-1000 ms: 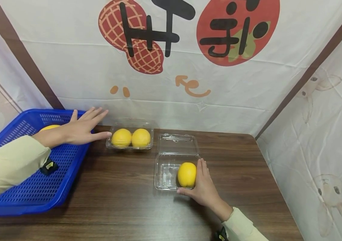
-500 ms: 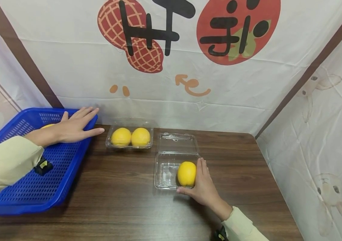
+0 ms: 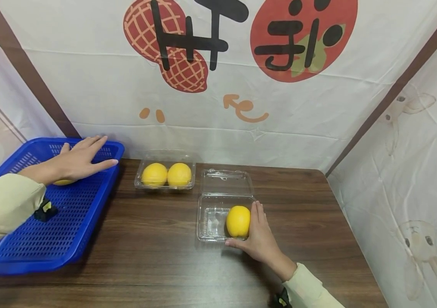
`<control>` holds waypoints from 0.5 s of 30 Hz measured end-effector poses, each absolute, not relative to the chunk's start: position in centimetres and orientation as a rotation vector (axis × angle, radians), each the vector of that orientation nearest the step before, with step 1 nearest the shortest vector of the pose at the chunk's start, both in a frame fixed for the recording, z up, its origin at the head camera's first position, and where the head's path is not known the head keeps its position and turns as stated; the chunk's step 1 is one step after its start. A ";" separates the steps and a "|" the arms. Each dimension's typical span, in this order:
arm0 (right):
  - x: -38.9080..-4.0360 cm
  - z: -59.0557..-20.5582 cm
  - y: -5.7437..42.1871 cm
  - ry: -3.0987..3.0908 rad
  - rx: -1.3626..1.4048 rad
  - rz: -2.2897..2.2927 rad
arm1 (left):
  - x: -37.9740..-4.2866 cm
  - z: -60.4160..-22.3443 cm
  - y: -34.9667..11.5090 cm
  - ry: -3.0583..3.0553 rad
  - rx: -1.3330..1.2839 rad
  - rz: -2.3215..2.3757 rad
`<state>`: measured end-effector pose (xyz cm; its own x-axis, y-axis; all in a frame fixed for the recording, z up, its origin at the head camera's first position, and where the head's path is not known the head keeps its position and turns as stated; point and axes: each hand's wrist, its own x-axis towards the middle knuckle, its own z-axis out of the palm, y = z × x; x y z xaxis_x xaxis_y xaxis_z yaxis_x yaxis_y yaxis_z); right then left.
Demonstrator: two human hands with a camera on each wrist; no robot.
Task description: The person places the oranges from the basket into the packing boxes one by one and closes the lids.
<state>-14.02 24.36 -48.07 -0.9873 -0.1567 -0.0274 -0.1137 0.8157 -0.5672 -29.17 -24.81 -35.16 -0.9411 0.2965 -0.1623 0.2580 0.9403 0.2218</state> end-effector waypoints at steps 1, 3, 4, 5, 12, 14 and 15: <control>-14.0 -48.1 24.4 2.923 -0.218 -0.907 | -29.3 -35.2 -25.1 2.912 0.421 0.290; -14.0 -48.0 24.4 2.921 -0.216 -0.910 | -29.4 -35.3 -25.6 2.927 0.423 0.290; -14.0 -48.0 24.4 2.921 -0.216 -0.911 | -29.5 -35.3 -25.8 2.930 0.422 0.291; -14.0 -48.0 24.4 2.921 -0.217 -0.911 | -29.6 -35.3 -26.0 2.934 0.420 0.291; -14.0 -48.2 24.5 2.932 -0.221 -0.903 | -30.0 -35.8 -27.0 2.960 0.387 0.293; -14.0 -48.2 24.5 2.932 -0.224 -0.906 | -30.0 -36.0 -27.3 2.967 0.374 0.301; -14.0 -48.2 24.5 2.932 -0.225 -0.907 | -30.0 -36.1 -27.5 2.967 0.362 0.307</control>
